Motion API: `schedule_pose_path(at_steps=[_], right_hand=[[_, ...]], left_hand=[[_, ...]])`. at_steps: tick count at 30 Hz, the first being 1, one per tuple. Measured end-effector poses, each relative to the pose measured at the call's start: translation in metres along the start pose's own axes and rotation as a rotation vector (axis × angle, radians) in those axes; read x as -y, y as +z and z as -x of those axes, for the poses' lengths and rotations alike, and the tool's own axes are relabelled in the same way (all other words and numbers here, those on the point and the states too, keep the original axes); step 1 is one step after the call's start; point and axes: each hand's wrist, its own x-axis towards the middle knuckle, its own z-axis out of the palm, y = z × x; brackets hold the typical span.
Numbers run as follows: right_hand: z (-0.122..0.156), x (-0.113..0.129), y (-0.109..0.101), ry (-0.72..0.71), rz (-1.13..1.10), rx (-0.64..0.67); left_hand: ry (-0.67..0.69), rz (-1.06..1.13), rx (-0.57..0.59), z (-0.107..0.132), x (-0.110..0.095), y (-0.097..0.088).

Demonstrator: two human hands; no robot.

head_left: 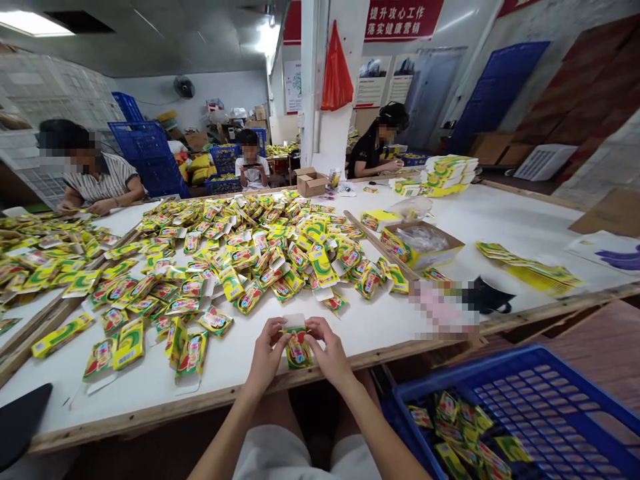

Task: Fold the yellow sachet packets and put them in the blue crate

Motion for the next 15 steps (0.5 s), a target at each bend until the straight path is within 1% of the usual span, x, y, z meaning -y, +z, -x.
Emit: schedule_pose_path(at_steps=[4, 9, 12, 15], right_hand=[[-0.001, -0.001, -0.008, 0.012, 0.014, 0.093], [-0.007, 0.001, -0.004, 0.014, 0.020, 0.105], [-0.015, 0.004, -0.004, 0.011, 0.050, 0.159], [-0.024, 0.008, -0.004, -0.025, 0.106, 0.195]], left_hand=[[-0.046, -0.023, 0.016, 0.001, 0.007, -0.002], [-0.086, 0.038, -0.008, -0.002, 0.009, -0.005], [-0.132, 0.111, -0.008, -0.004, 0.011, -0.008], [-0.137, 0.136, -0.010, -0.005, 0.012, -0.007]])
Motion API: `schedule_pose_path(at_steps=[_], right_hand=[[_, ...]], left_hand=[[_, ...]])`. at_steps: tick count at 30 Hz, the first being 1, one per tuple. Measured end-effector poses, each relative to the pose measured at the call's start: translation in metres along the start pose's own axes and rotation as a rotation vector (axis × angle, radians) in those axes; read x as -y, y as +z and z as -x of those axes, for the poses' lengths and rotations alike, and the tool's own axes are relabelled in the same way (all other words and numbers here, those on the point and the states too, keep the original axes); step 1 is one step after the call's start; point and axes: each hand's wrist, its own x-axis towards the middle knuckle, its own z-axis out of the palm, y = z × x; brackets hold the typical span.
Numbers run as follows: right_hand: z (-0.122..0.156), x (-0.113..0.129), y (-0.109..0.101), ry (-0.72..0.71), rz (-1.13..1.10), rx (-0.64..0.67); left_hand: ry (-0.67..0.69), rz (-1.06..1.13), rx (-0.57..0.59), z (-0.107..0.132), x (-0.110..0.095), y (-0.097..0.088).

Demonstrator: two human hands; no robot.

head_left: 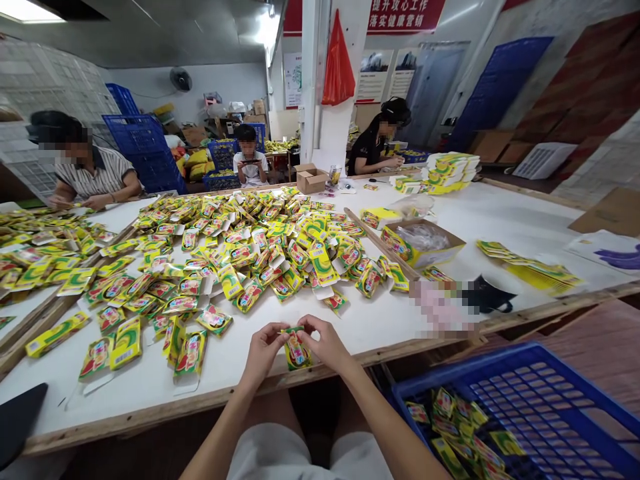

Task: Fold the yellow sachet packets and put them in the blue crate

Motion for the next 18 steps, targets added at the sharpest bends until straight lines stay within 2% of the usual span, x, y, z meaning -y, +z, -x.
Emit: schedule_pose_path(at_steps=[3, 6, 8, 11, 18], right_hand=[[-0.004, 0.000, 0.002, -0.008, -0.036, -0.065], [0.000, -0.005, 0.005, 0.017, -0.128, -0.137], [0.004, -0.006, 0.004, -0.002, -0.115, -0.132], [0.007, -0.004, 0.001, -0.034, -0.075, -0.101], [0.000, 0.004, 0.000, 0.021, 0.018, -0.161]], left_hand=[[0.057, -0.002, 0.000, 0.000, -0.002, 0.006], [0.105, 0.089, 0.000, 0.001, -0.005, 0.012], [0.112, 0.087, 0.011, 0.002, -0.007, 0.015], [0.113, -0.027, 0.020, 0.006, -0.012, 0.017], [0.072, -0.039, -0.109, 0.004, -0.016, 0.024]])
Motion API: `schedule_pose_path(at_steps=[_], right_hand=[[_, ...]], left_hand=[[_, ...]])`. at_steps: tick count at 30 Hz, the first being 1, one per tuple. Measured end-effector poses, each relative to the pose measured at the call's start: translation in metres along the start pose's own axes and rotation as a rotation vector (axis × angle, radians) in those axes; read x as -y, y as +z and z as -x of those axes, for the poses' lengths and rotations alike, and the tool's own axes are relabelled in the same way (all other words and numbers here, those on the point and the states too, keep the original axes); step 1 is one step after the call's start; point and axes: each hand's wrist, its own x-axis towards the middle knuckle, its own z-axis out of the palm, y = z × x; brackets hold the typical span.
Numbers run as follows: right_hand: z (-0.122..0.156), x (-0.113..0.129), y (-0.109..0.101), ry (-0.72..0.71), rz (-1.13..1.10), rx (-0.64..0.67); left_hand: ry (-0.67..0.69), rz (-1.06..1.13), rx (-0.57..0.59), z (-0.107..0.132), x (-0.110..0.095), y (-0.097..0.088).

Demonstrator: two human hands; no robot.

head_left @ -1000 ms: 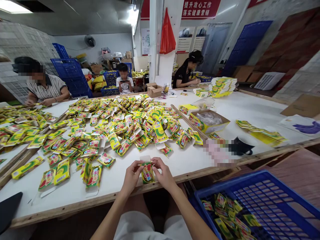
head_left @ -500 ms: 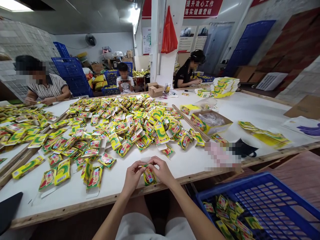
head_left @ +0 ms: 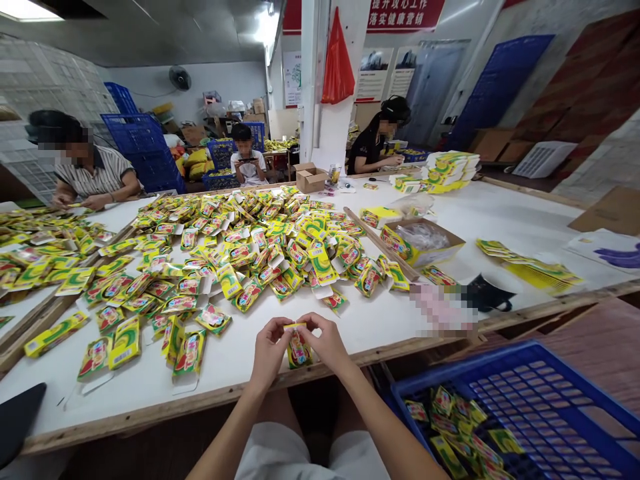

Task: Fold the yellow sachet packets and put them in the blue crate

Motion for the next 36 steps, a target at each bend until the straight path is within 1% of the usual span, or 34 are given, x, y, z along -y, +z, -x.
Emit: schedule_pose_path(at_steps=[3, 7, 11, 13, 14, 15, 16, 17, 19, 20, 22, 23, 24, 25, 27, 30, 31, 33, 36], right_hand=[[-0.004, 0.000, -0.001, 0.017, 0.021, 0.007], [-0.001, -0.003, -0.004, 0.023, -0.014, 0.032], [0.008, -0.005, 0.001, 0.034, -0.090, 0.061], [0.013, -0.002, -0.002, 0.023, -0.083, 0.039], [0.016, 0.001, -0.008, 0.010, -0.058, 0.003], [0.019, 0.004, -0.019, -0.001, -0.015, -0.047], [0.024, 0.008, -0.033, -0.003, 0.044, -0.105], [0.031, 0.012, -0.052, 0.006, 0.120, -0.160], [0.047, 0.018, -0.098, 0.060, 0.313, -0.239], [0.057, 0.020, -0.121, 0.086, 0.417, -0.253], [0.076, 0.020, -0.158, 0.137, 0.567, -0.294], [0.085, 0.018, -0.170, 0.162, 0.602, -0.308], [0.093, 0.016, -0.177, 0.187, 0.605, -0.317], [0.100, 0.012, -0.178, 0.211, 0.584, -0.316], [0.109, 0.004, -0.169, 0.252, 0.495, -0.293], [0.106, -0.004, -0.137, 0.272, 0.345, -0.237], [0.101, -0.006, -0.124, 0.266, 0.302, -0.223], [0.085, -0.008, -0.097, 0.238, 0.222, -0.200], [0.052, -0.016, -0.051, 0.254, 0.123, -0.165]], left_hand=[[-0.011, 0.012, -0.016, -0.004, 0.001, 0.003], [-0.025, 0.020, 0.031, -0.001, 0.004, 0.001], [0.004, -0.046, 0.099, 0.009, 0.005, -0.007], [0.029, -0.111, 0.140, 0.009, 0.005, -0.010], [0.043, -0.152, 0.144, 0.007, 0.005, -0.012], [0.060, -0.198, 0.136, 0.002, 0.004, -0.013], [0.083, -0.252, 0.116, -0.005, 0.005, -0.015], [0.114, -0.315, 0.090, -0.014, 0.005, -0.016], [0.191, -0.464, 0.052, -0.037, 0.009, -0.017], [0.220, -0.545, 0.048, -0.048, 0.011, -0.016], [0.216, -0.698, 0.076, -0.068, 0.017, -0.012], [0.189, -0.760, 0.100, -0.073, 0.020, -0.010], [0.161, -0.812, 0.128, -0.076, 0.022, -0.008], [0.144, -0.850, 0.154, -0.074, 0.024, -0.005], [0.164, -0.885, 0.200, -0.063, 0.027, -0.004], [0.224, -0.850, 0.248, -0.037, 0.025, -0.010], [0.218, -0.830, 0.235, -0.029, 0.024, -0.012], [0.180, -0.806, 0.172, -0.019, 0.020, -0.015], [0.115, -0.807, 0.085, -0.014, 0.019, -0.013]])
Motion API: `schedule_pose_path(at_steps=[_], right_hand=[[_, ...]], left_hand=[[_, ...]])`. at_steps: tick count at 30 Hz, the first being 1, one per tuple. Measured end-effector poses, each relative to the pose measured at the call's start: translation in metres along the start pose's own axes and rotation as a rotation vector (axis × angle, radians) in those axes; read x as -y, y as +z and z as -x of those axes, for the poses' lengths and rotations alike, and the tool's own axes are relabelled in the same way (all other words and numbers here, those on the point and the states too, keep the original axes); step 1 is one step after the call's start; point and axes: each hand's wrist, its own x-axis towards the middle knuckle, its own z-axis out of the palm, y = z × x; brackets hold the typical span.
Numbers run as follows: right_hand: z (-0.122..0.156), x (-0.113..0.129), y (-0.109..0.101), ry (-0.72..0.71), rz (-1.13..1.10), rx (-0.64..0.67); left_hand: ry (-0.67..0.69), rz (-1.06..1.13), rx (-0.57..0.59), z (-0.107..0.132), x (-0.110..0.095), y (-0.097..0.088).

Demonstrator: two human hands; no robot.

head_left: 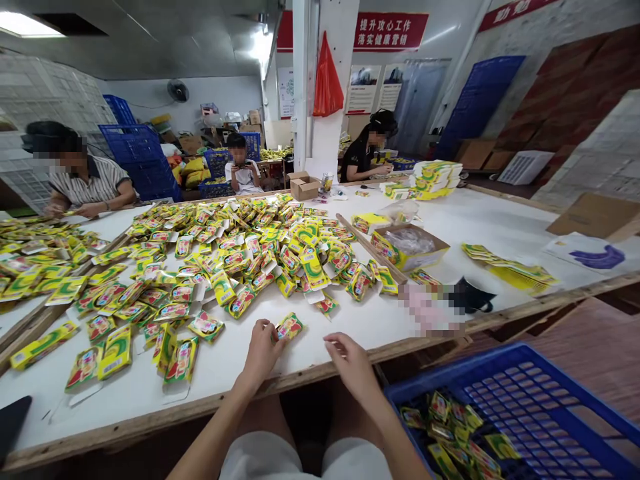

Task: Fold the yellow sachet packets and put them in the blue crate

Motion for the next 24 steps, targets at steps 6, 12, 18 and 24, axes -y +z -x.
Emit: schedule_pose_path(at_steps=[6, 12, 18, 24], right_hand=[[-0.039, -0.006, 0.078, 0.098, -0.088, -0.026], [-0.036, -0.009, 0.080, 0.040, -0.211, 0.049], [-0.028, -0.003, 0.066, -0.058, -0.376, 0.148], [-0.032, 0.013, 0.055, -0.159, -0.270, 0.284]], left_hand=[[-0.111, 0.319, 0.024, 0.005, 0.001, 0.013], [-0.138, 0.737, 0.007, 0.011, -0.002, 0.009], [-0.079, 0.874, 0.115, 0.017, -0.008, -0.002], [-0.028, 0.802, 0.170, 0.015, -0.002, -0.009]])
